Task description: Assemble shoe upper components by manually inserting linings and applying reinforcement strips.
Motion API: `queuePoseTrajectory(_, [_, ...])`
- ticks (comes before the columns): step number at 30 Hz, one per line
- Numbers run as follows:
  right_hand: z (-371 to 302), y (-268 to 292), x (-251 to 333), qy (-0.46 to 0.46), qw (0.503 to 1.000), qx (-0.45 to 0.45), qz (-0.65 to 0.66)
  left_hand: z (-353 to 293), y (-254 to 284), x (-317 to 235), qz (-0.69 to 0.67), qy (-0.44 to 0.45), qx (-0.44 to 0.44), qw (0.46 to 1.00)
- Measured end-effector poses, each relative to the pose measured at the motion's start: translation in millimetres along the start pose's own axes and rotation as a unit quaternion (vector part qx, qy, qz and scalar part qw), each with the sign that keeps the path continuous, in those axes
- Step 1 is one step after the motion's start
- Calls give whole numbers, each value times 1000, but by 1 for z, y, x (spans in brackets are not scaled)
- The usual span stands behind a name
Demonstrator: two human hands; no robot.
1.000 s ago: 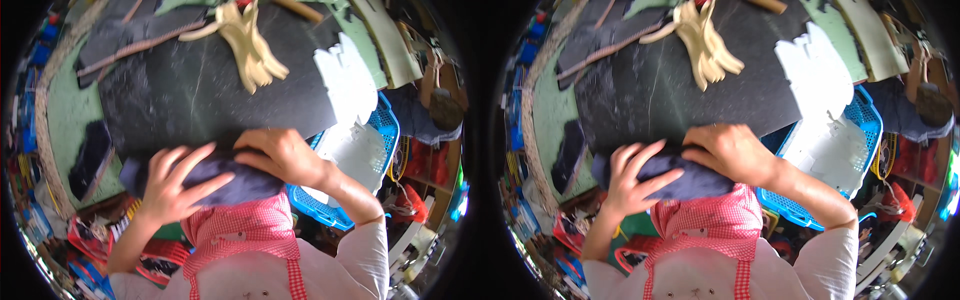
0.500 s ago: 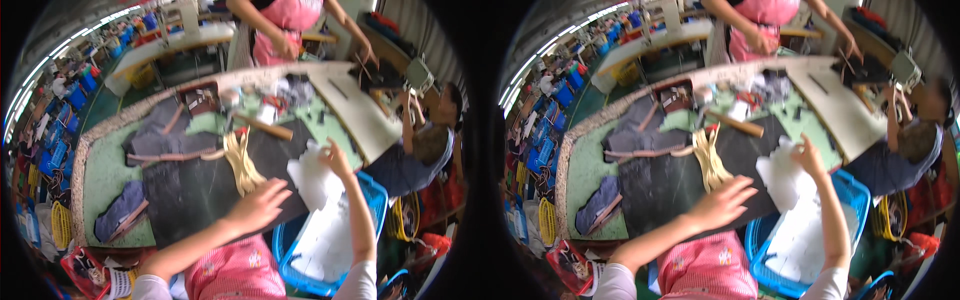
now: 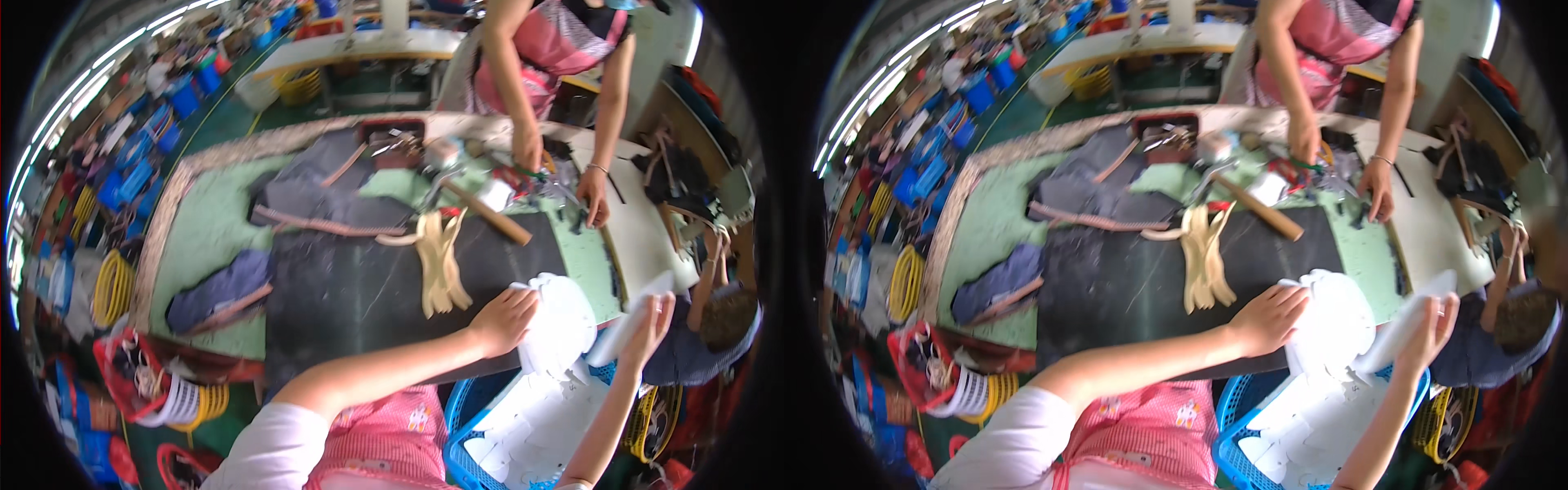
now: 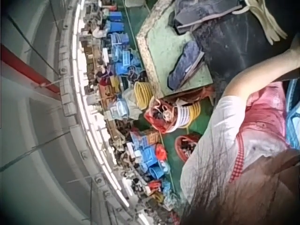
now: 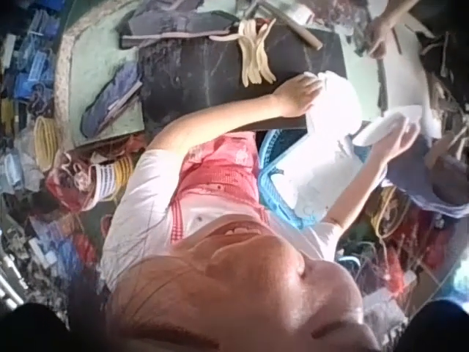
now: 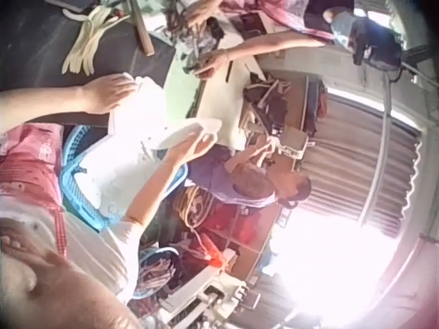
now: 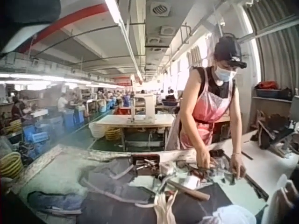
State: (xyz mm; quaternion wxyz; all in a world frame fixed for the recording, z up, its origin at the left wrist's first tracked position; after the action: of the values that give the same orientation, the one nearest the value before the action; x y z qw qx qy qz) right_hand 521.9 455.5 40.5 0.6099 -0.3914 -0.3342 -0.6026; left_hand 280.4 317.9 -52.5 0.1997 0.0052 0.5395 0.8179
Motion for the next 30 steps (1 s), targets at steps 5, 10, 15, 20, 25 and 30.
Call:
queuePoseTrajectory(5, [-21, -39, -38, -87, 995, 38, 24, 3, 33, 14, -184, -87, -55, 977])
queuePoseTrajectory(10, [-89, -82, -37, -344, 920, 177, 58, -22, 152, 109, -151, -34, -79, 985])
queuePoseTrajectory(15, [-123, -117, -33, -385, 871, 261, 158, -118, 221, 310, 189, 274, -79, 940])
queuePoseTrajectory(20, [-146, -154, -20, -447, 847, 285, 31, -185, 203, 351, 154, 415, 98, 891])
queuePoseTrajectory(25, [-148, -139, -21, -413, 875, 254, 17, -210, 291, 341, -104, 304, -247, 914])
queuePoseTrajectory(30, [-155, -167, -21, -472, 844, 246, 57, -165, 358, 225, 125, 74, 8, 989])
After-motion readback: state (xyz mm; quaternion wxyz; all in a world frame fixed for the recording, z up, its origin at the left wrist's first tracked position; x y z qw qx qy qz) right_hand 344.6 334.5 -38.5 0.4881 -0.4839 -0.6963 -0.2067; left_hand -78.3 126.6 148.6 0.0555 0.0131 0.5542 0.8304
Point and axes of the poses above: each hand's wrist, its own z-axis towards the middle knuckle, its own y-axis out of the back of the hand, x = y × z, the point moved 7 cm from there along z, towards the middle knuckle, and after that the axes turned 1 degree about x, right-handed, at the moved point
